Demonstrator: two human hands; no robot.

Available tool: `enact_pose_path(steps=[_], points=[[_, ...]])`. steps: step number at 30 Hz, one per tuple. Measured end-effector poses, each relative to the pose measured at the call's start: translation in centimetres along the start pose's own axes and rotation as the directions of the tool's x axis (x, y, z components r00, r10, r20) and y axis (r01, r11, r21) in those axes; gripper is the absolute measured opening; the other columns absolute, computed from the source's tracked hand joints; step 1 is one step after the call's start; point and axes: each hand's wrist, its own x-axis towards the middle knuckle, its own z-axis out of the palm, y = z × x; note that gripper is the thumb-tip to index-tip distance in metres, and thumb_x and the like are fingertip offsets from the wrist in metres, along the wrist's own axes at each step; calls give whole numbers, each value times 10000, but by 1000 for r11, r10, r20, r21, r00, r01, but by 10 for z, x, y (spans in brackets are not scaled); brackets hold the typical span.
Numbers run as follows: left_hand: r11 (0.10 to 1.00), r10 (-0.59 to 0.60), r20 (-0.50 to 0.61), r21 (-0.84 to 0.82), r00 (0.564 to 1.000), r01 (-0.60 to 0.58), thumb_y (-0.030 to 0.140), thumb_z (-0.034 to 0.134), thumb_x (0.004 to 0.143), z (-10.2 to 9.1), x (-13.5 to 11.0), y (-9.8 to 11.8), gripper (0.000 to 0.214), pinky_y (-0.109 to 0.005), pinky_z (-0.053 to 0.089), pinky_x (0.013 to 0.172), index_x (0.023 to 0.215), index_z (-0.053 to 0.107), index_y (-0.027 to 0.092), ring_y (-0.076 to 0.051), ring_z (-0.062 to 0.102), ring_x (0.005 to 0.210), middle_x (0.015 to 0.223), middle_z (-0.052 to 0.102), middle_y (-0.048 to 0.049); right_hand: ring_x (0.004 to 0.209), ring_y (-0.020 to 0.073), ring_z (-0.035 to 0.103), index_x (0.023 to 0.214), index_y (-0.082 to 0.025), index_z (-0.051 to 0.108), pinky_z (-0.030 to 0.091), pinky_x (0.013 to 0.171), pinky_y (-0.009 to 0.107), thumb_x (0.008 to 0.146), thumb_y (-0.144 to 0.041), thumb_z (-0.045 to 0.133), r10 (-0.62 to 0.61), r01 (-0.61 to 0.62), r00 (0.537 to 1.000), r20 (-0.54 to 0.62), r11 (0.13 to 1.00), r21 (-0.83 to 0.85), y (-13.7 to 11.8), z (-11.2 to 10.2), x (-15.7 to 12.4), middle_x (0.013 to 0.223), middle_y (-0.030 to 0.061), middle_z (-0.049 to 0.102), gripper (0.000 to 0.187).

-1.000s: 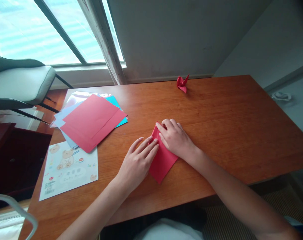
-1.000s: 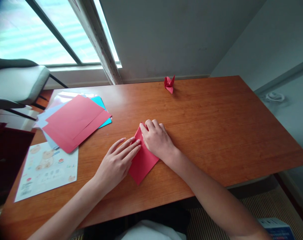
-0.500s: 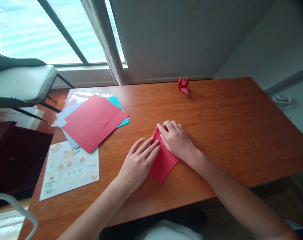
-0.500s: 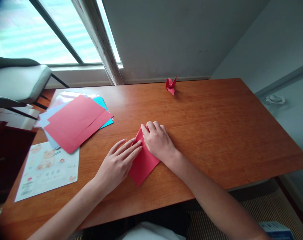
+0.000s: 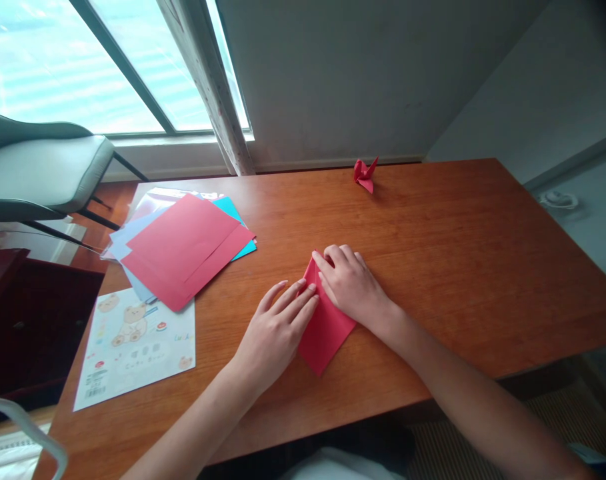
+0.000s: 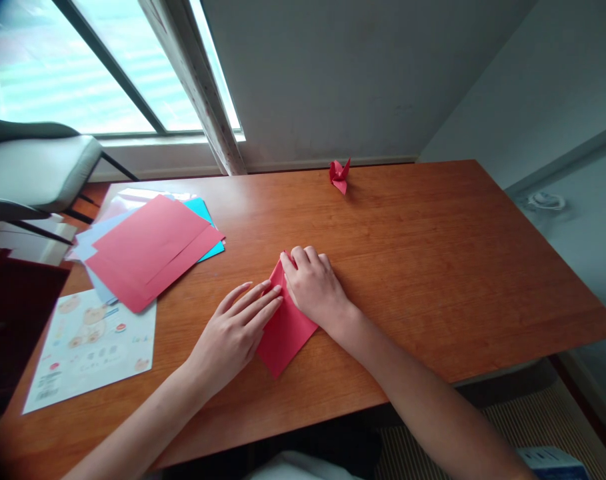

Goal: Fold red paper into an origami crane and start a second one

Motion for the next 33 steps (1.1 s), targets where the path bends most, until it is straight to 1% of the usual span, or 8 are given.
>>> enact_pose_path(steps=[6, 21, 33], points=[[1000, 5, -19, 19, 1000, -5, 113, 423, 992, 1, -1, 0, 408, -476, 369, 1171, 1356, 603, 149, -258, 522, 1373, 1440, 600, -45, 1050, 295, 495, 1397, -90, 546, 420, 838, 411, 1013, -219, 424, -8, 8, 1000, -11, 1000, -17, 0, 1, -1, 1167, 174, 607, 424], [1000, -2, -44, 24, 999, 3, 127, 447, 991, 1, -1, 0, 395, -474, 382, 1160, 1346, 612, 175, -260, 537, 1361, 1427, 611, -42, 1050, 293, 495, 1398, -84, 540, 427, 839, 416, 1018, -224, 407, -5, 4, 1000, -13, 1000, -23, -2, 1, -1, 1163, 183, 606, 426], [1000, -13, -30, 8, 999, 14, 131, 463, 980, 0, -1, 0, 399, -475, 401, 1159, 1343, 623, 180, -251, 542, 1356, 1397, 639, -48, 1058, 294, 498, 1409, -81, 530, 430, 847, 418, 1019, -236, 408, -3, 3, 1000, -19, 1000, -12, -1, 1, -1, 1176, 182, 608, 437]])
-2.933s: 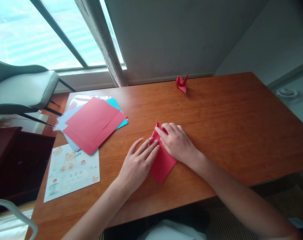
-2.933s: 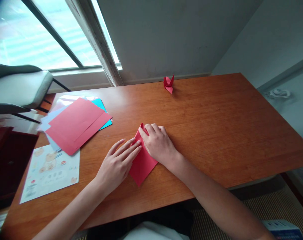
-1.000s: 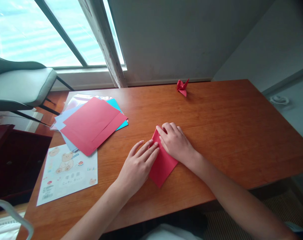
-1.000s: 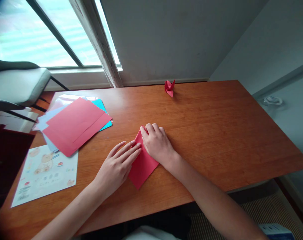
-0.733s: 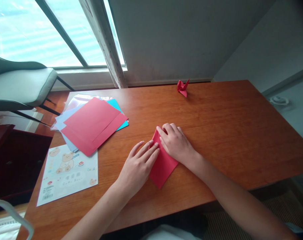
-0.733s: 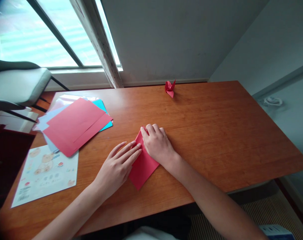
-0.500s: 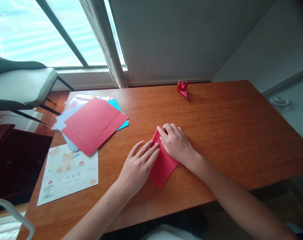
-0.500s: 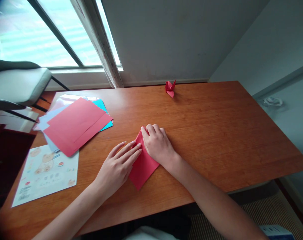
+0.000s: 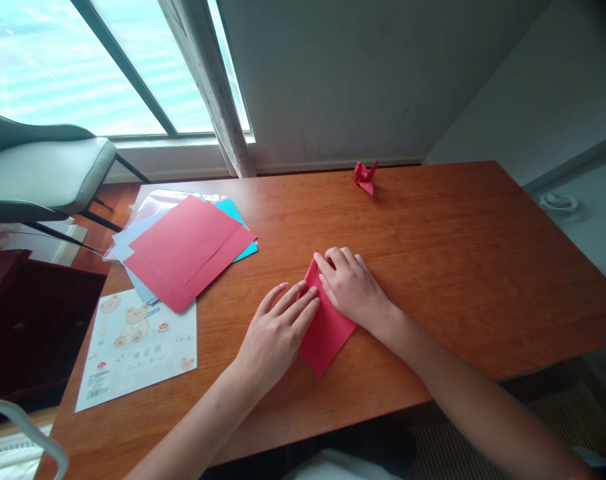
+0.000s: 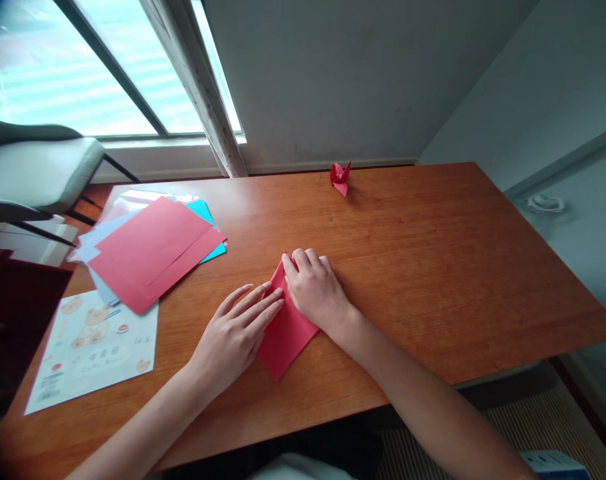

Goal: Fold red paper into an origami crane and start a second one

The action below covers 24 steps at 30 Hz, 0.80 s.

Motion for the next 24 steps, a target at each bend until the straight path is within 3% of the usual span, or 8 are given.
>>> enact_pose_path(steps=[24], points=[[1000, 9, -21, -5, 1000, -9, 117, 445, 987, 1, 1, 1, 384, -467, 407, 1144, 1320, 631, 162, -255, 555, 1340, 1405, 631, -33, 1046, 289, 506, 1400, -110, 548, 423, 826, 409, 1023, -242, 419, 24, -24, 1000, 16, 1000, 9, 0, 0, 1, 1159, 167, 611, 419]])
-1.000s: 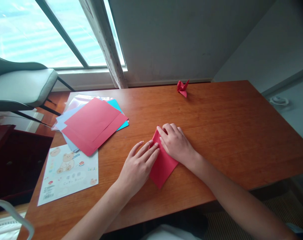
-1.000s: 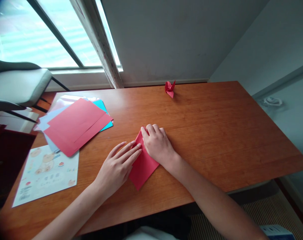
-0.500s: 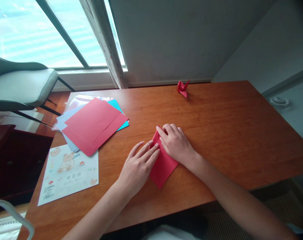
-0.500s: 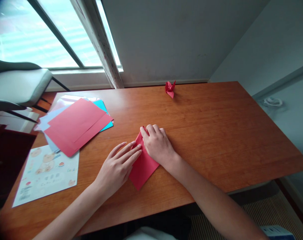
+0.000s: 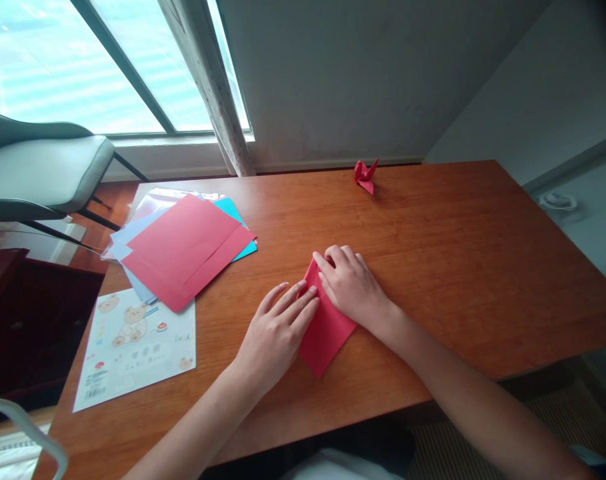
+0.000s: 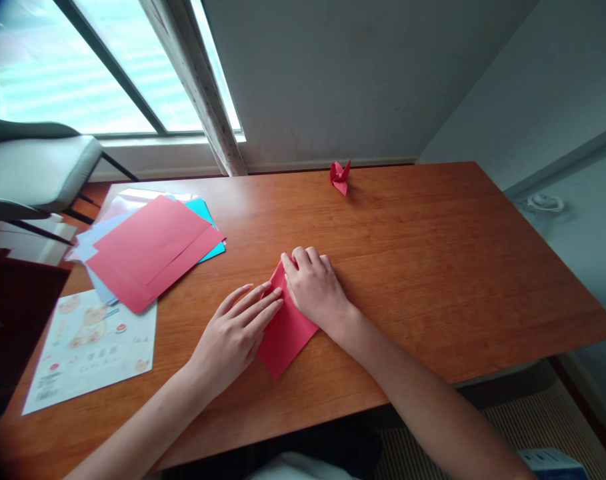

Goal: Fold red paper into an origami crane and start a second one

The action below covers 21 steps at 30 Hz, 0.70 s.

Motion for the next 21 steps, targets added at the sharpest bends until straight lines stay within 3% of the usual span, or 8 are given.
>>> enact_pose_path(steps=[13, 21], points=[[1000, 2, 6, 12, 1000, -2, 110, 419, 991, 1, -1, 1, 396, -469, 390, 1147, 1329, 621, 149, -258, 542, 1353, 1420, 616, -24, 1037, 288, 512, 1391, -137, 560, 424, 821, 405, 1018, -254, 444, 19, -19, 1000, -3, 1000, 11, 1, 2, 2, 1151, 151, 610, 408], [1000, -8, 22, 7, 1000, 8, 94, 440, 968, -1, 0, 1, 413, -479, 396, 1150, 1337, 618, 148, -258, 535, 1359, 1415, 623, -45, 1032, 273, 498, 1420, -116, 538, 426, 897, 382, 1016, -258, 449, 10, -10, 1000, -5, 998, 69, 9, 9, 10, 1149, 142, 610, 437]])
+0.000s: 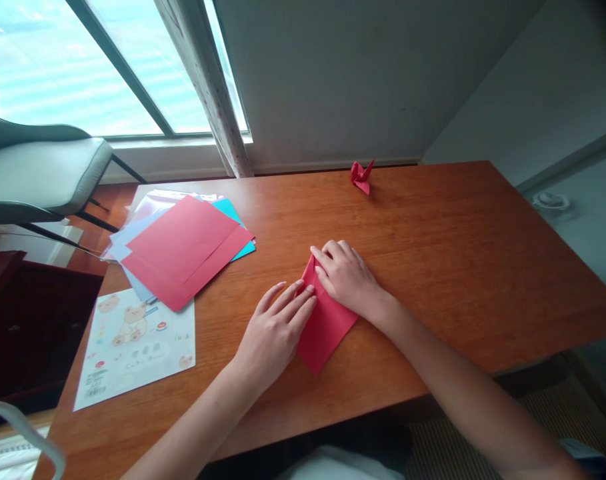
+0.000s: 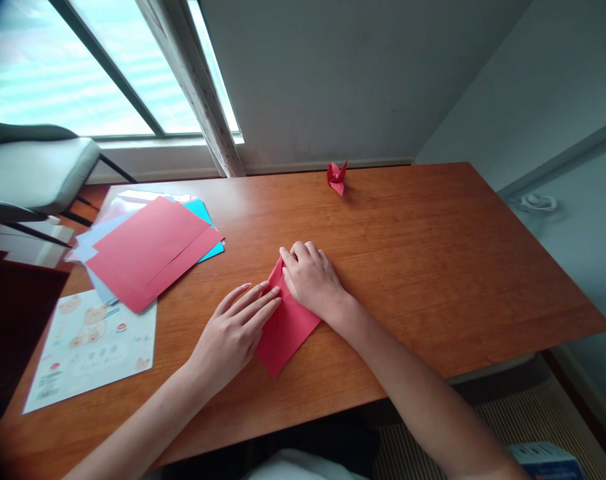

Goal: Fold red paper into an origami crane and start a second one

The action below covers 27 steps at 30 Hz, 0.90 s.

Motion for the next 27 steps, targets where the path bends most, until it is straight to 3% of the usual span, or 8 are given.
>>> enact_pose_path(steps=[10, 20, 27], points=[[1000, -11, 3, -17, 1000, 12, 90, 437, 963, 2, -1, -1, 425, -477, 380, 1160, 1346, 608, 157, -261, 518, 1376, 1424, 616, -34, 1026, 289, 504, 1415, -114, 536, 401, 819, 408, 1019, -239, 440, -36, 32, 999, -36, 994, -108, -6, -1, -10, 1146, 149, 622, 426], [1000, -21, 5, -17, 1000, 21, 100, 447, 971, 3, -2, 1, 421, -476, 374, 1172, 1358, 603, 158, -252, 511, 1384, 1425, 616, -53, 1030, 265, 518, 1369, -165, 583, 405, 830, 374, 1018, -251, 448, 26, -27, 1000, -18, 997, -72, -8, -6, -5, 1150, 133, 622, 386], [999, -34, 7, 0, 999, 34, 102, 445, 970, 4, -2, 1, 422, -490, 363, 1174, 1352, 607, 174, -263, 506, 1390, 1423, 617, -52, 1034, 291, 508, 1404, -82, 538, 402, 813, 406, 1021, -188, 400, -16, 13, 1000, -19, 986, -166, -14, -2, -7, 1155, 166, 630, 421]])
